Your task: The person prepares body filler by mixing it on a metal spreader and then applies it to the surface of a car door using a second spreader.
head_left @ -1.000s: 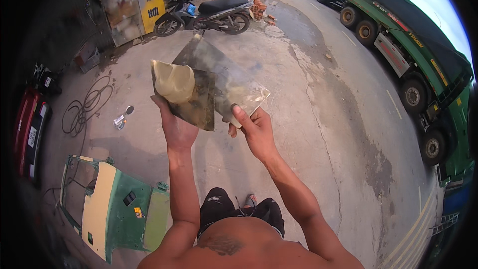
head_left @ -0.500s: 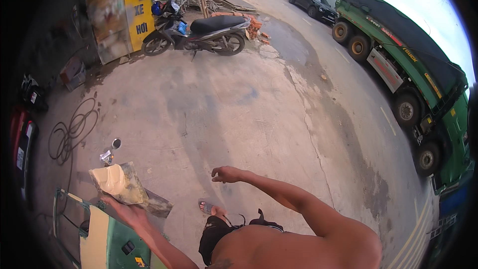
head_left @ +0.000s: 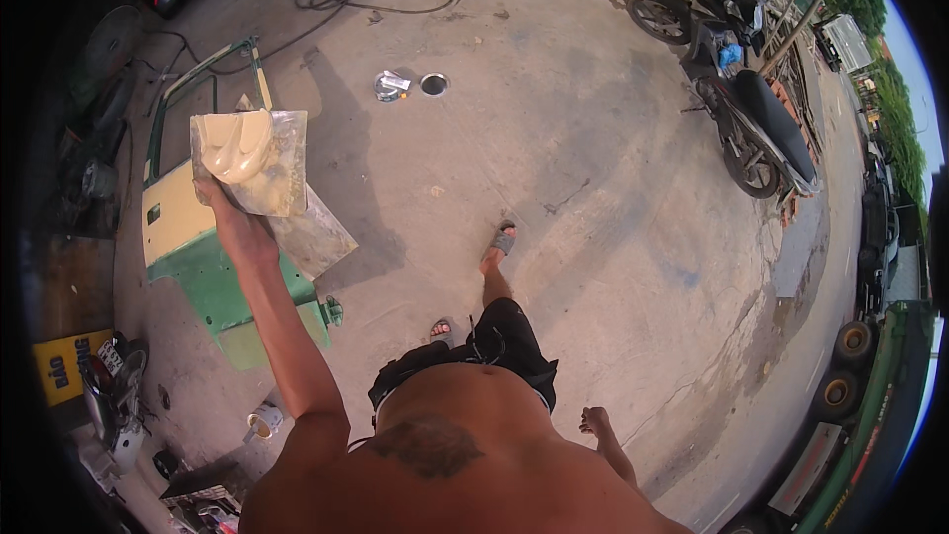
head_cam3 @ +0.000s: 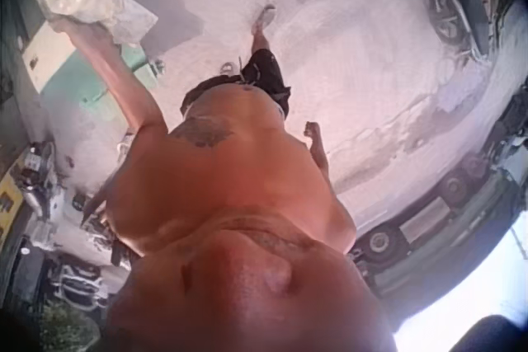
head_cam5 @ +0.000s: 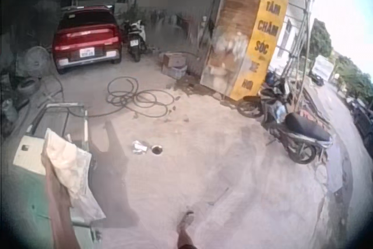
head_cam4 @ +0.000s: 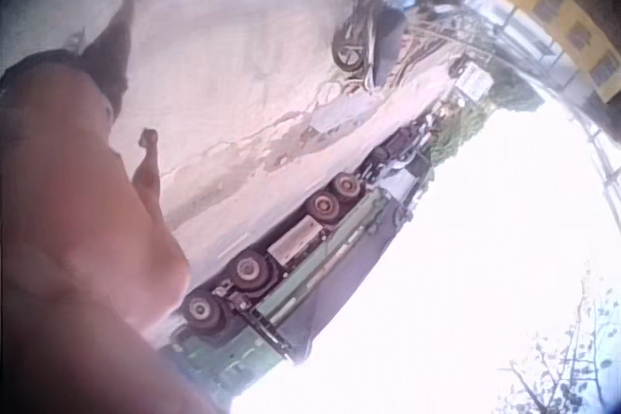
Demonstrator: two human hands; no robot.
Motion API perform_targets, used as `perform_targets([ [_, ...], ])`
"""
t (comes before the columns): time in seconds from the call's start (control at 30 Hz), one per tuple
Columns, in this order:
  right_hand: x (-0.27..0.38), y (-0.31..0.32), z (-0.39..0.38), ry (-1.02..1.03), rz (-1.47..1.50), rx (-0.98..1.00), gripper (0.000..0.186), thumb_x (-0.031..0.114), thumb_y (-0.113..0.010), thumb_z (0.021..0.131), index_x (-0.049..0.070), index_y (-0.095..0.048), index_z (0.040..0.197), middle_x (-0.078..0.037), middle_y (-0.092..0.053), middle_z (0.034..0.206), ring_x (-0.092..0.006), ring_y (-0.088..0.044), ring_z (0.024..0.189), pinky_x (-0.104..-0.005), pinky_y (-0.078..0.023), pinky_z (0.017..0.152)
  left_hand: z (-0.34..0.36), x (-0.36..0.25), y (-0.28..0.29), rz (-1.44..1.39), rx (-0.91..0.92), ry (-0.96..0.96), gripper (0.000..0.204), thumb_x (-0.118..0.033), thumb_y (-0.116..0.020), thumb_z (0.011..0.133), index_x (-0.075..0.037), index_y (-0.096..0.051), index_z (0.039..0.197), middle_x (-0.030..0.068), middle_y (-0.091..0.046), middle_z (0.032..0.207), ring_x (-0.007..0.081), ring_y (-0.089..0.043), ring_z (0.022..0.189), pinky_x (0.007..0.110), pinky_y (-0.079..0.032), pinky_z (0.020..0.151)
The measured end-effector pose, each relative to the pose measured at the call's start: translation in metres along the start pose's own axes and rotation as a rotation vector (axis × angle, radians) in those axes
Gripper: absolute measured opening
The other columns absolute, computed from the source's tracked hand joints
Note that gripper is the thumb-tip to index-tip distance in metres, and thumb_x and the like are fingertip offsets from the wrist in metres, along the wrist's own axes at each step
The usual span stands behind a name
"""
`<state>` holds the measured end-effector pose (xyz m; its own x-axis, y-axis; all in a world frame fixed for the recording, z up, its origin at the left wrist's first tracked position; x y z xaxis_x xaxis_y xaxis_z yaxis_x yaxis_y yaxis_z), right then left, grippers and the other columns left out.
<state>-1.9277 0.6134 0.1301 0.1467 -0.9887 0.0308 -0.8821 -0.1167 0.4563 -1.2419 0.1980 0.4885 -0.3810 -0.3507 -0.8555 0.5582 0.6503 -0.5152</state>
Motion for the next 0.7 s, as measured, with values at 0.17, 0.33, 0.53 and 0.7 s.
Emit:
perform_targets([
  [0.17,0.291,0.044,0.069,0.447,-0.160,-0.113,0.031,0.026,-0.054,0.089,0.004,-0.053,0.067,-0.009,-0.052,0.057,-0.0214,-0.055,0.046,-0.0366,-0.047,0.042,0.058,0.010,-0.044,0.088,-0.148,-0.119,0.066,-0.053,-0.036,0.099,-0.006,-0.031,0.145,0.0077,-0.036,0.147,0.0228,-0.035,0.135,0.038,-0.029,0.112],
  [0.33,0.634,0.029,0.075,1.054,-0.543,-0.205,0.055,0.049,-0.055,0.091,0.002,-0.062,0.063,-0.015,-0.060,0.052,-0.0218,-0.062,0.047,-0.0353,-0.049,0.047,0.111,-0.001,-0.091,0.143,-0.231,-0.227,0.065,-0.053,-0.035,0.100,-0.005,-0.033,0.144,0.0099,-0.038,0.145,0.0238,-0.041,0.131,0.039,-0.034,0.109],
  [0.53,0.936,-0.082,-0.034,1.186,-0.467,0.120,0.025,0.025,-0.062,0.092,0.007,-0.054,0.077,-0.001,-0.051,0.057,-0.0107,-0.049,0.045,-0.0263,-0.040,0.041,0.139,-0.004,-0.069,0.155,-0.483,-0.240,0.065,-0.052,-0.034,0.100,-0.004,-0.033,0.144,0.0110,-0.038,0.145,0.0234,-0.040,0.131,0.038,-0.031,0.110],
  [0.7,1.051,-0.206,-0.071,1.184,-0.750,0.110,0.023,0.026,-0.059,0.093,0.003,-0.061,0.097,-0.007,-0.061,0.068,-0.0155,-0.059,0.055,-0.0305,-0.047,0.052,0.174,0.039,-0.003,0.044,-0.566,-0.174,0.066,-0.056,-0.033,0.099,-0.009,-0.032,0.145,0.0080,-0.039,0.145,0.0231,-0.040,0.131,0.041,-0.031,0.111],
])
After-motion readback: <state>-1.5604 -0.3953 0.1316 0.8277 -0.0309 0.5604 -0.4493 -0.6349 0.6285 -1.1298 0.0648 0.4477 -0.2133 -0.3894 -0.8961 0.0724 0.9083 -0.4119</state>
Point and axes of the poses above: each hand's wrist, its own z-axis towards the middle knuckle, its own y-axis out of the back of the hand, x = y × z, the point moved 3 cm from there along z, towards the middle knuckle
